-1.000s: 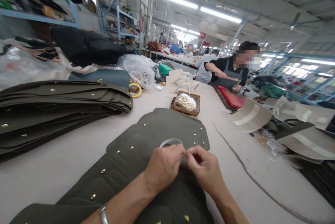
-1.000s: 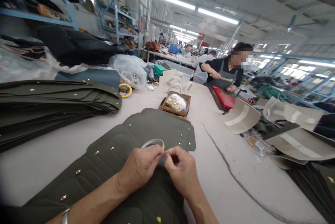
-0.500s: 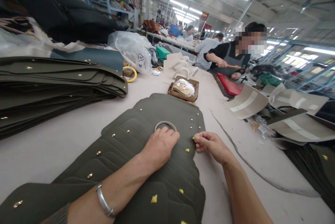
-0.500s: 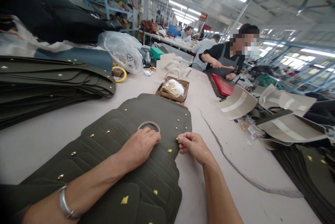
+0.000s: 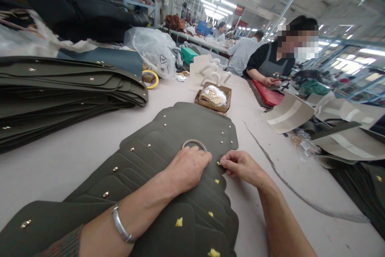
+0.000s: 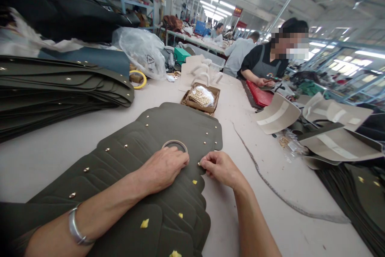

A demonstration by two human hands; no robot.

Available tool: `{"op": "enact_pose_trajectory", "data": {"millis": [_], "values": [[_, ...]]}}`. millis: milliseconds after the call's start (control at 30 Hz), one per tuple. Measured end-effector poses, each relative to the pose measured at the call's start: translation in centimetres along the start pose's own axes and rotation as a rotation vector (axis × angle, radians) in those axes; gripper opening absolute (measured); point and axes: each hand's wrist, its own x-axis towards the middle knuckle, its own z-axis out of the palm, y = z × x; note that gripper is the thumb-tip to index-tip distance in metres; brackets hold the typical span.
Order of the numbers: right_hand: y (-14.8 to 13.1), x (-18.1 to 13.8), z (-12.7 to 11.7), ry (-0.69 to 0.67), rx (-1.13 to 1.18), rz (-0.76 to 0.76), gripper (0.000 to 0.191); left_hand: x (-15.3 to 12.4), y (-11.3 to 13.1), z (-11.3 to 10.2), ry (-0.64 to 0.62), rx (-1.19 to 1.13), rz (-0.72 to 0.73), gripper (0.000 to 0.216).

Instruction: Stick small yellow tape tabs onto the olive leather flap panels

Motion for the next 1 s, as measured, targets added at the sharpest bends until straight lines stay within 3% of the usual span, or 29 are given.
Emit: {"op": "enact_pose_trajectory", "data": {"millis": [333, 500, 600, 833, 1000], "values": [[-1.0, -0.1, 1.4, 0.153, -0.44, -0.195, 0.013, 0.0, -0.2, 0.3, 0.034, -0.024, -0.01, 0.012], [-0.4, -0.4, 1.6, 0.199, -0.208, -0.072, 0.028, -0.1, -0.3, 0.4, 0.041, -0.047, -0.022, 0.011], [0.6, -1.2, 1.6, 0.204, -0.113, -0.055, 0.023, -0.1, -0.3, 0.3, 0.045, -0.058, -0.014, 0.011], [1.1, -2.5, 3.3, 0.45, -0.466, -0.348, 0.019, -0.1, -0.4, 0.3, 0.086, -0.097, 0.001, 0.013], [0.6, -2.1, 3.9, 0.441, -0.623, -0.438, 0.021, -0.1, -0.5, 0.5, 0.157, -0.185, 0.035, 0.015]]}}
